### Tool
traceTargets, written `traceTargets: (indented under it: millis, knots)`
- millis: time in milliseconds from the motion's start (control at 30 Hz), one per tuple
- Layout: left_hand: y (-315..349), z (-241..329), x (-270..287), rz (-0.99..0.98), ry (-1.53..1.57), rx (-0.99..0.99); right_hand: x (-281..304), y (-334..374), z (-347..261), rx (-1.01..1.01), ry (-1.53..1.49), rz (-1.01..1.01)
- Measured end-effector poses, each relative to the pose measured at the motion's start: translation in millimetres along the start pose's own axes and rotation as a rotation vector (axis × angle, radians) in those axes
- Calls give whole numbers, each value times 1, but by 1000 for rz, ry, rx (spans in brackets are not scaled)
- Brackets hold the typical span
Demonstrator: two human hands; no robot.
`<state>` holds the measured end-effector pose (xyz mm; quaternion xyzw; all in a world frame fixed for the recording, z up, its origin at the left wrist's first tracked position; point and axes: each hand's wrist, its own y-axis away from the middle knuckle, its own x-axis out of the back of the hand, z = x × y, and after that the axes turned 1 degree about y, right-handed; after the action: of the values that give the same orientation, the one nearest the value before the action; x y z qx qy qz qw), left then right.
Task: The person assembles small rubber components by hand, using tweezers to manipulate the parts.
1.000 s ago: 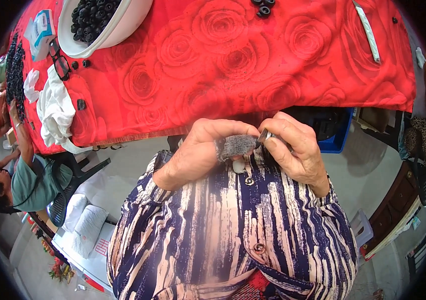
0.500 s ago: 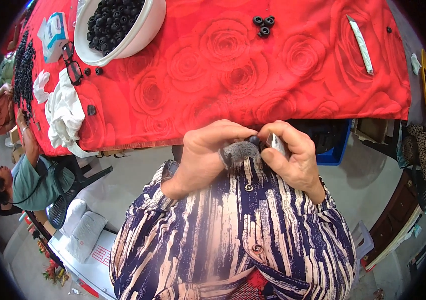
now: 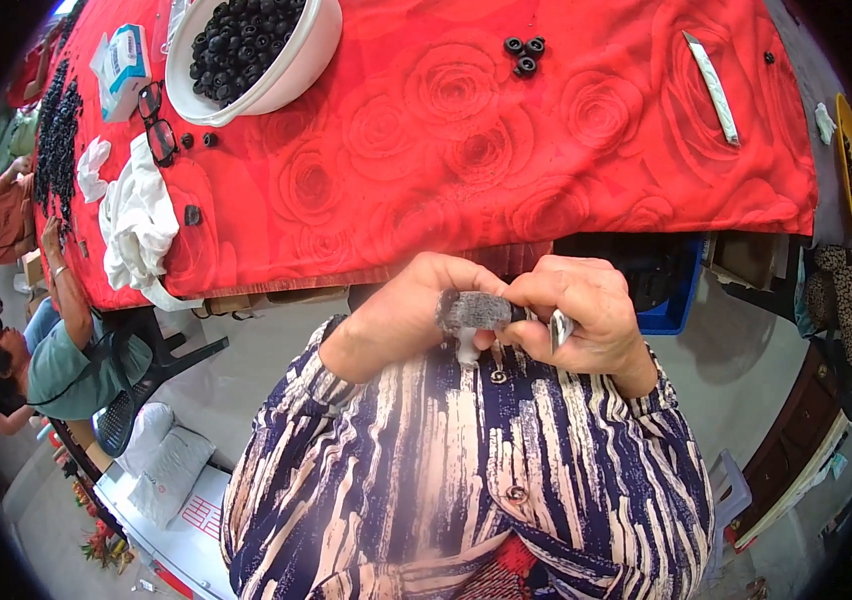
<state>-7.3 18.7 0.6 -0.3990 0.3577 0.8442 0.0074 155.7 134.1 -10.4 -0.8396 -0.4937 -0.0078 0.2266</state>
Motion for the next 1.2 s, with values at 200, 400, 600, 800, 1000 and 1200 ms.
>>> traceTargets:
  millis: [200,400,600,800,1000,1200]
  knots:
    - [-9,-9,7,-105,241,11,0,3,4,59,-32,-76]
    - [-4,-11,-3,-12,306,-94,-7,4,-4,160,202,129]
    - [-3,-16,-5,61,283,-192,-12,7,-4,149,312,191]
    - [0,-12,-3,62,139,-243,2,9,-20,-412,-121,46]
    - [-1,-9,-7,65,110,-218,-1,14,-12,-477,-116,30]
    - [0,-11,-4,93,101,-195,-4,12,-9,-451,-95,29]
